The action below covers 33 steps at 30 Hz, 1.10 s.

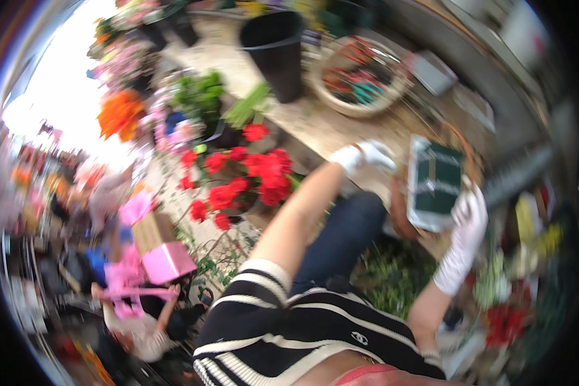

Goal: The person prepares a small floral arrangement in a basket by securing floral foam with tape, adding thin wooden skewers, and trimming the ends of flower stems with shears.

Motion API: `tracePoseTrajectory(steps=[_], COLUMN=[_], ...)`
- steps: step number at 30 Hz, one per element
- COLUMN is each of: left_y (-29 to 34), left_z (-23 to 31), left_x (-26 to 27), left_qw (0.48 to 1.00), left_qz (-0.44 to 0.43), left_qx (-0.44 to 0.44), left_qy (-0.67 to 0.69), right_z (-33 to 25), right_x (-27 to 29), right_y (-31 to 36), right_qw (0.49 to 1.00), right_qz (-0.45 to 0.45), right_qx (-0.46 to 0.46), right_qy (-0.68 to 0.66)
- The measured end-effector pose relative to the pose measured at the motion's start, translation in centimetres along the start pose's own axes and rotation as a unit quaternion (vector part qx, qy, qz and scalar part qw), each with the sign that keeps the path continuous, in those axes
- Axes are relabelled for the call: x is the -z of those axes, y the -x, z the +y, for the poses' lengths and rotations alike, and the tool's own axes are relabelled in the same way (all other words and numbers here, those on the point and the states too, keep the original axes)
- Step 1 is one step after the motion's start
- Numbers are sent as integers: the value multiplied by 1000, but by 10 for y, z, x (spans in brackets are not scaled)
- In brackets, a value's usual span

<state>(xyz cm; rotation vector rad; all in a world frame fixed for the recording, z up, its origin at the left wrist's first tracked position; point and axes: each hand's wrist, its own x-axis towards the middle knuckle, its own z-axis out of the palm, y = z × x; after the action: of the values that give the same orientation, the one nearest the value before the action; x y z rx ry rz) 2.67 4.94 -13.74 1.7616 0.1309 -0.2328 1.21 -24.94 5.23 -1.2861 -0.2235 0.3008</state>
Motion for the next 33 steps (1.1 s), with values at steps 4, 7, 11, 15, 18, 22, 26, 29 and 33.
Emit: tracePoseTrajectory(steps=[4, 7, 11, 15, 18, 22, 26, 29, 33], left_y=[-22, -49, -76, -70, -53, -33, -17, -2, 13], left_z=[14, 12, 33, 53, 56, 79, 111, 141, 188], left_x=[-8, -12, -16, -31, -36, -34, -40, -49, -50], left_qw=[995, 994, 988, 961, 953, 957, 951, 934, 953], left_qz=[-47, 41, 46, 165, 171, 165, 249, 277, 175], left_qx=[55, 79, 77, 11, -34, -88, -174, -220, -226], left_qy=[64, 65, 124, 223, 249, 223, -57, -56, -101], right_z=[-5, -1, 4, 5, 8, 8, 7, 4, 0], right_x=[5, 14, 12, 11, 14, 16, 16, 18, 36], right_y=[12, 15, 15, 14, 14, 11, 13, 10, 2], right_qw=[999, 1000, 999, 999, 999, 999, 999, 999, 991], right_qz=[32, 21, 33, 26, 18, 6, 0, -20, -103], right_qx=[9, 16, 37, 37, 36, 38, 38, 30, -21], right_qy=[-18, -13, 9, -3, -10, -20, -21, -35, -84])
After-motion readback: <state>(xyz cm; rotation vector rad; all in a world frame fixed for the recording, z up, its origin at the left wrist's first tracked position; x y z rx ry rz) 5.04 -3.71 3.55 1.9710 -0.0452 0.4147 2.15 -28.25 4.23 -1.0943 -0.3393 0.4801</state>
